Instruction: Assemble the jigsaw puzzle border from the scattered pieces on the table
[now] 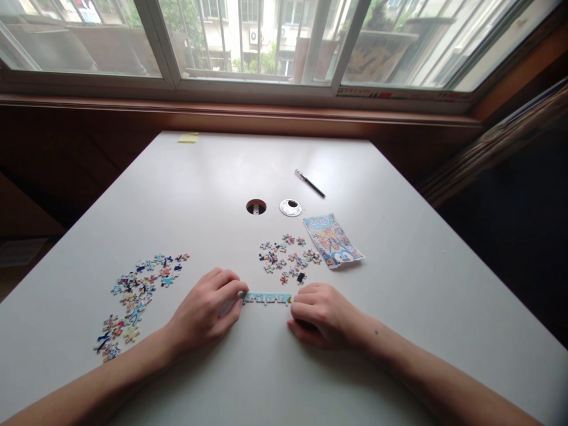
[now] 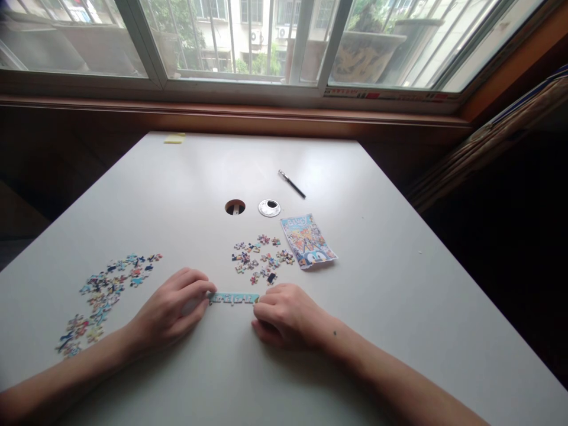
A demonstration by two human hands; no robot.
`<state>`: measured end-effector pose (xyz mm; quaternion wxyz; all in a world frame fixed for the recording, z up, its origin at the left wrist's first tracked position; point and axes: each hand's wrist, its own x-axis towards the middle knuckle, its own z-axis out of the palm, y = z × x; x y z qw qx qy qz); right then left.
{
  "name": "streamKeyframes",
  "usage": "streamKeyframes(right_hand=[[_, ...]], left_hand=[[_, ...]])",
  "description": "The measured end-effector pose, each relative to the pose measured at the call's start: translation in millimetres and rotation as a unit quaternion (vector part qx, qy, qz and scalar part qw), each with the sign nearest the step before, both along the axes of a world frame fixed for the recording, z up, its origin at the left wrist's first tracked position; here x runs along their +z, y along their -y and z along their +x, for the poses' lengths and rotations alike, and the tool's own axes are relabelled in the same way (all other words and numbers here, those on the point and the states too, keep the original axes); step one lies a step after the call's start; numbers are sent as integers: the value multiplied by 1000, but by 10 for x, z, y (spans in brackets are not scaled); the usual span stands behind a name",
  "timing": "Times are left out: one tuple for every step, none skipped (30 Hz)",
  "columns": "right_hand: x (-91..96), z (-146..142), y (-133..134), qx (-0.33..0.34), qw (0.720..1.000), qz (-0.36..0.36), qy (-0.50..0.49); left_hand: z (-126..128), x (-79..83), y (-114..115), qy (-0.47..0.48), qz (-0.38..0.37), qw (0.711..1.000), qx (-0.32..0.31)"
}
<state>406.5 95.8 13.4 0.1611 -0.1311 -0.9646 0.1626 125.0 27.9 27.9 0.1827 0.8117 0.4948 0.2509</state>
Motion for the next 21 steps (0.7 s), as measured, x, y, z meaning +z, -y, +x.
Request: streamKeyframes(right_hand=[[-5,3,-1,1,1000,-1,2],[-10,5,-2,1,1000,-2,4],[-14,6,-5,1,1000,-2,4],[-17,5,-7,0,1000,-1,5],[-18,3,-9,0,1000,-1,6],[-17,0,-10,-1,1000,0,6],[-14,-4,-10,-2,1000,1,4],[-9,-8,-10,-1,1000,1,3],[-3,-11,-10,-1,1000,2,2],[3,-14,-9,-1,1000,3,1],[7,-16,-8,-1,1000,3,0],[10,-17,-7,0,1000,3,0],[10,-16,-6,-1,1000,3,0],[10,-15,-5,-1,1000,3,0],[8,-13,-4,-1,1000,2,0],[6,-12,-3,-1,1000,1,1],[4,-10,-3,-1,1000,1,2],[3,-9,-2,-2,1000,0,3],[3,-9,-2,-2,1000,0,4],[3,-8,-3,-2,1000,-1,4],[3,-9,-4,-2,1000,-1,4]], left_hand=[[1,1,-1,0,1,1000,0],[2,2,-2,0,2,1000,0],[3,3,-3,0,1,1000,0],[3,2,-2,-1,0,1000,0],[2,1,-1,-1,0,1000,1],[1,-1,1,-1,-1,1000,1],[-2,-4,4,-1,-2,1000,1],[-4,-6,8,-2,-3,1000,1],[-6,-8,11,-1,-4,1000,1],[-8,-8,14,-1,-4,1000,1],[-9,-8,17,-2,-4,1000,1],[-9,-7,17,-3,-4,1000,1],[-8,-6,17,-3,-2,1000,1],[-7,-6,16,-3,-2,1000,0],[-6,-6,15,-3,-1,1000,0],[-5,-6,14,-2,-1,1000,-1],[-5,-8,13,-2,-2,1000,-1],[-6,-10,12,-2,-3,1000,0],[-7,-12,13,-3,-3,1000,0],[-9,-13,13,-4,-2,1000,1],[-9,-14,13,-5,0,1000,2]])
